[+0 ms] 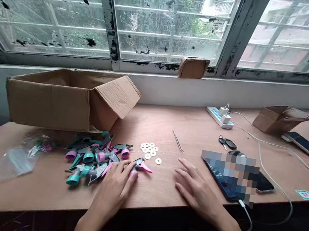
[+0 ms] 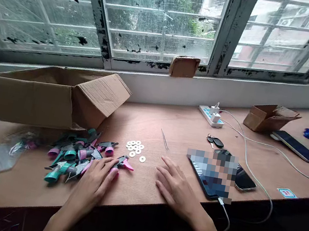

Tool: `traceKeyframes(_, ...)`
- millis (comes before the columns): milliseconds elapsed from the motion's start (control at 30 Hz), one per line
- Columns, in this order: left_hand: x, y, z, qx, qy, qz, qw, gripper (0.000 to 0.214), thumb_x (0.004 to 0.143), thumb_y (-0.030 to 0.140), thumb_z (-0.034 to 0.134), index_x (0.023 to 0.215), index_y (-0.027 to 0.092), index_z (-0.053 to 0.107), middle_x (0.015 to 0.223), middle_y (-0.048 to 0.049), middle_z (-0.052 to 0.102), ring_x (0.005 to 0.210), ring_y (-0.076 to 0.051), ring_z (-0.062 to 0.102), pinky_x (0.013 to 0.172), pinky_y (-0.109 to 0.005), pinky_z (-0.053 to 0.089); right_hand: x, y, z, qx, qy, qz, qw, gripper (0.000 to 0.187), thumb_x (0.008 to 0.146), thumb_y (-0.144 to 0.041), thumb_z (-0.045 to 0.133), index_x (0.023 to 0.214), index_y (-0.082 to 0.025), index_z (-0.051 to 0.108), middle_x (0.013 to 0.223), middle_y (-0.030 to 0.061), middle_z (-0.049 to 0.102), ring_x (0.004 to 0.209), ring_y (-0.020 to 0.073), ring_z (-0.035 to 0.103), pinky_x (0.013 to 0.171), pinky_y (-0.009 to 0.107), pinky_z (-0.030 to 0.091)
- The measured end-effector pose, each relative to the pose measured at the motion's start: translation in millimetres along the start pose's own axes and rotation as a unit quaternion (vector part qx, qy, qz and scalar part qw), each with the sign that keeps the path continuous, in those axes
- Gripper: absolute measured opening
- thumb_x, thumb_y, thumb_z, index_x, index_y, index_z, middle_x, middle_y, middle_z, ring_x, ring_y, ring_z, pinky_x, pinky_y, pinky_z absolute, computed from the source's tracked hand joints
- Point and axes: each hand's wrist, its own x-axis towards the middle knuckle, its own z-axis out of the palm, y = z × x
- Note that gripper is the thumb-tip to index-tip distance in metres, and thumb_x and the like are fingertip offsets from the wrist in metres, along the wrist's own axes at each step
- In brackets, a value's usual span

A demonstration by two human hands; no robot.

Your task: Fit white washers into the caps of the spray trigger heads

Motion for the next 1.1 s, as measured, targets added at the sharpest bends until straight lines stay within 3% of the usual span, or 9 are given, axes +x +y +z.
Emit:
traceKeyframes(167, -0.5, 1.9, -1.2, -0.013, -0.024, -0.010, 1.000, 0.043, 0.101, 0.056, 0.050, 0.129, 0.025, 0.060, 0.110, -0.0080, 0.064, 0.104, -0.030, 0.065, 0.091, -0.045, 0.055, 10.7, -5.9, 7.6, -0.042, 0.021, 0.020, 0.999, 0.037, 0.103, -0.039, 0.053, 0.135, -0.022, 0.061, 0.147, 0.0137, 0.057, 0.134, 0.0332, 0.054, 0.111, 0.054, 0.047)
traceKeyframes(333, -2.5, -3.4, -1.8, -0.044, 0.028, -0.063, 0.997, 0.039, 0.105, 0.055, 0.038, 0.111, 0.023, 0.060, 0.112, -0.0090, 0.058, 0.108, -0.028, 0.065, 0.092, -0.045, 0.056, 30.5, -12.7, 14.2, -0.060, 0.051, 0.038, 0.996, 0.025, 0.103, -0.029, 0.049, 0.116, -0.019, 0.068, 0.118, 0.0146, 0.068, 0.106, 0.0308, 0.065, 0.089, 0.048, 0.059)
traceKeyframes(433, -4.2, -8.1, 0.0, -0.026, 0.054, -0.030, 0.998, 0.041, 0.103, 0.054, 0.047, 0.127, 0.023, 0.054, 0.129, -0.0136, 0.057, 0.123, -0.031, 0.061, 0.101, -0.049, 0.054, 36.3, -14.8, 19.6, -0.052, 0.067, 0.017, 0.996, 0.028, 0.103, -0.026, 0.051, 0.127, -0.018, 0.063, 0.125, 0.0149, 0.066, 0.112, 0.0298, 0.065, 0.094, 0.046, 0.059)
traceKeyframes(533, -4.9, -8.1, 2.2, 0.033, 0.012, 0.073, 0.997, 0.052, 0.099, 0.052, 0.057, 0.145, 0.029, 0.047, 0.154, -0.0142, 0.046, 0.144, -0.036, 0.045, 0.113, -0.054, 0.046, 39.9, -20.7, 26.3, -0.062, 0.065, 0.006, 0.996, 0.034, 0.103, -0.023, 0.051, 0.135, -0.017, 0.059, 0.135, 0.0148, 0.064, 0.121, 0.0309, 0.062, 0.101, 0.049, 0.056)
traceKeyframes(600, -3.9, -6.5, 3.0, 0.060, -0.028, 0.107, 0.992, 0.048, 0.100, 0.048, 0.057, 0.145, 0.032, 0.049, 0.160, -0.0097, 0.042, 0.147, -0.035, 0.042, 0.114, -0.053, 0.046, 43.1, -27.5, 30.8, -0.076, 0.065, 0.042, 0.994, 0.032, 0.104, -0.021, 0.048, 0.132, -0.016, 0.062, 0.134, 0.0156, 0.066, 0.120, 0.0321, 0.063, 0.099, 0.050, 0.056)
traceKeyframes(667, -2.2, -5.7, 3.2, 0.068, -0.050, 0.111, 0.990, 0.043, 0.102, 0.045, 0.054, 0.143, 0.033, 0.052, 0.162, -0.0065, 0.043, 0.146, -0.033, 0.045, 0.114, -0.050, 0.048, 46.4, -34.2, 34.3, -0.078, 0.063, 0.048, 0.994, 0.034, 0.104, -0.019, 0.046, 0.133, -0.016, 0.062, 0.135, 0.0162, 0.066, 0.123, 0.0320, 0.063, 0.101, 0.050, 0.055)
traceKeyframes(833, 0.7, -7.8, 2.8, 0.073, -0.056, 0.110, 0.990, 0.041, 0.104, 0.043, 0.051, 0.143, 0.032, 0.054, 0.162, -0.0048, 0.044, 0.146, -0.031, 0.047, 0.117, -0.050, 0.045, 49.5, -37.8, 34.3, -0.034, 0.039, -0.024, 0.998, 0.042, 0.104, -0.027, 0.054, 0.145, -0.018, 0.055, 0.147, 0.0120, 0.059, 0.136, 0.0316, 0.053, 0.111, 0.049, 0.048)
traceKeyframes(967, 0.0, -7.0, 1.6, 0.075, -0.062, 0.106, 0.990, 0.040, 0.105, 0.042, 0.049, 0.143, 0.031, 0.054, 0.162, -0.0051, 0.045, 0.146, -0.030, 0.047, 0.117, -0.051, 0.045, 47.6, -34.6, 31.0, -0.010, 0.048, -0.033, 0.998, 0.034, 0.104, -0.027, 0.055, 0.136, -0.019, 0.062, 0.138, 0.0101, 0.067, 0.134, 0.0319, 0.055, 0.107, 0.049, 0.050)
traceKeyframes(1100, -0.4, -4.8, 0.3, 0.074, -0.072, 0.093, 0.990, 0.041, 0.105, 0.043, 0.046, 0.145, 0.032, 0.052, 0.163, -0.0058, 0.042, 0.146, -0.030, 0.046, 0.117, -0.052, 0.044, 41.5, -35.7, 27.8, 0.030, 0.074, -0.074, 0.994, 0.012, 0.102, -0.022, 0.059, 0.107, -0.021, 0.070, 0.119, 0.0083, 0.074, 0.113, 0.0255, 0.066, 0.099, 0.044, 0.053)
